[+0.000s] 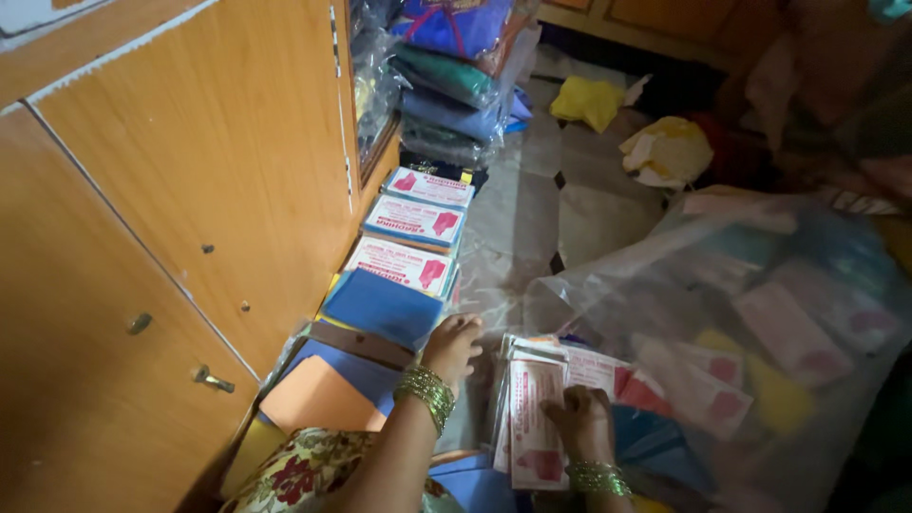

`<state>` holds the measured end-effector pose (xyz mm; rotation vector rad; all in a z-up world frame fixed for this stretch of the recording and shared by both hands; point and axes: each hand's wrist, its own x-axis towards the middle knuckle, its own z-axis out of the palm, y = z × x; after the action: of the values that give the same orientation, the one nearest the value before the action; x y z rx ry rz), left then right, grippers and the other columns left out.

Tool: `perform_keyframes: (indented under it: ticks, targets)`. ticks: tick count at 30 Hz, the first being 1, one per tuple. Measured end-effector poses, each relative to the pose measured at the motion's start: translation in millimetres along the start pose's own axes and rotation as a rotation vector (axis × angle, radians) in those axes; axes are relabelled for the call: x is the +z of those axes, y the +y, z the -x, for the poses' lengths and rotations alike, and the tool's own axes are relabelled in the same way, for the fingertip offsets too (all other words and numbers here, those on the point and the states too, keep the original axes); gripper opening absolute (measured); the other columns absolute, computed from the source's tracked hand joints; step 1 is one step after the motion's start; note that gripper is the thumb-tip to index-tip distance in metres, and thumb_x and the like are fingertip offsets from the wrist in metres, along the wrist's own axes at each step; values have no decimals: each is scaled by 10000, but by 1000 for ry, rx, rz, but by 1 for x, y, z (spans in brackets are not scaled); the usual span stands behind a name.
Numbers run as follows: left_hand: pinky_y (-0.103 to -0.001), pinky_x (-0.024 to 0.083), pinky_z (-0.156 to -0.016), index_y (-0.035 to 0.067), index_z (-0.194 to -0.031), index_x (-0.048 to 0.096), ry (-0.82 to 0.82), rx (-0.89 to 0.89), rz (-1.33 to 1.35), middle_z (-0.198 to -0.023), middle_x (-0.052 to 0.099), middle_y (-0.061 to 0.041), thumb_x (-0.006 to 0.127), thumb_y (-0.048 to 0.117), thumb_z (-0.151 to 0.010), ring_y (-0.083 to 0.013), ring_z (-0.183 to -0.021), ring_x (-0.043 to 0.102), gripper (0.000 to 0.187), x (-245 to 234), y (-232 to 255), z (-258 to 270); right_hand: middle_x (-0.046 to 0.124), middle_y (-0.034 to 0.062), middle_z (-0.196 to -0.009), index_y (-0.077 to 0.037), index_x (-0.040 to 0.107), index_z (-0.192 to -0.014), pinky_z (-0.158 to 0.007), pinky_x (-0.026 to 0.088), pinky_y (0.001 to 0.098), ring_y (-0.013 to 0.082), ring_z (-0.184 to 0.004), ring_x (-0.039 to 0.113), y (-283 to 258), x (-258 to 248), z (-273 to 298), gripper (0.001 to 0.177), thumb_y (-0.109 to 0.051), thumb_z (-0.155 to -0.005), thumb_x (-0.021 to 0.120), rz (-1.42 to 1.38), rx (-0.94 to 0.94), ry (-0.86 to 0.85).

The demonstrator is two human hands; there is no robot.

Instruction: The person sorts through various colored papers and bill books on the floor, organizing them into stacks while sitting near a wooden cabinet.

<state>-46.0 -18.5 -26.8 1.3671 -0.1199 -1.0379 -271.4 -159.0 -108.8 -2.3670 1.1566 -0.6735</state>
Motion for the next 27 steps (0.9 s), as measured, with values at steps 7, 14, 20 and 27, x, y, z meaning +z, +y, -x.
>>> perform_keyframes:
  ticks: [7, 14, 20, 27]
  targets:
    - [-326, 578, -751, 107, -1235, 668, -233, 354, -585, -1052, 754, -132, 788, 139, -786, -187, -881, 717, 466, 2, -5, 0, 749, 83, -880, 19, 710, -988, -716, 593, 325, 159, -789, 685, -51, -24, -26, 319, -210, -816, 849, -871, 125, -420]
    - [-342, 560, -692, 39, -1046, 757, 206, 502, -189, -876, 784, -110, 696, 179, -855, -195, -763, 729, 245, -10, 33, 1, 785, 71, -961, -112, 663, -1215, -793, 596, 353, 162, -865, 747, -82, -23, -50, 395, -158, -830, 742, -890, 322, -396]
    - [-373, 525, -840, 8, -1222, 673, 424, 487, 240, -1151, 709, -194, 678, 202, -890, -242, -969, 638, 384, -29, 43, -13, 702, 99, -909, -3, 692, -1085, -706, 551, 369, 191, -775, 655, -53, 56, -73, 247, -180, -917, 736, -1152, 435, -442]
    - [-440, 445, -1051, 164, -1557, 273, 578, 283, 679, -1508, 475, -175, 655, 247, -900, -274, -1295, 529, 764, -36, 42, -20, 725, 158, -889, 38, 649, -961, -784, 630, 361, 259, -809, 732, -125, 113, -153, 158, -90, -903, 722, -1236, 511, -389]
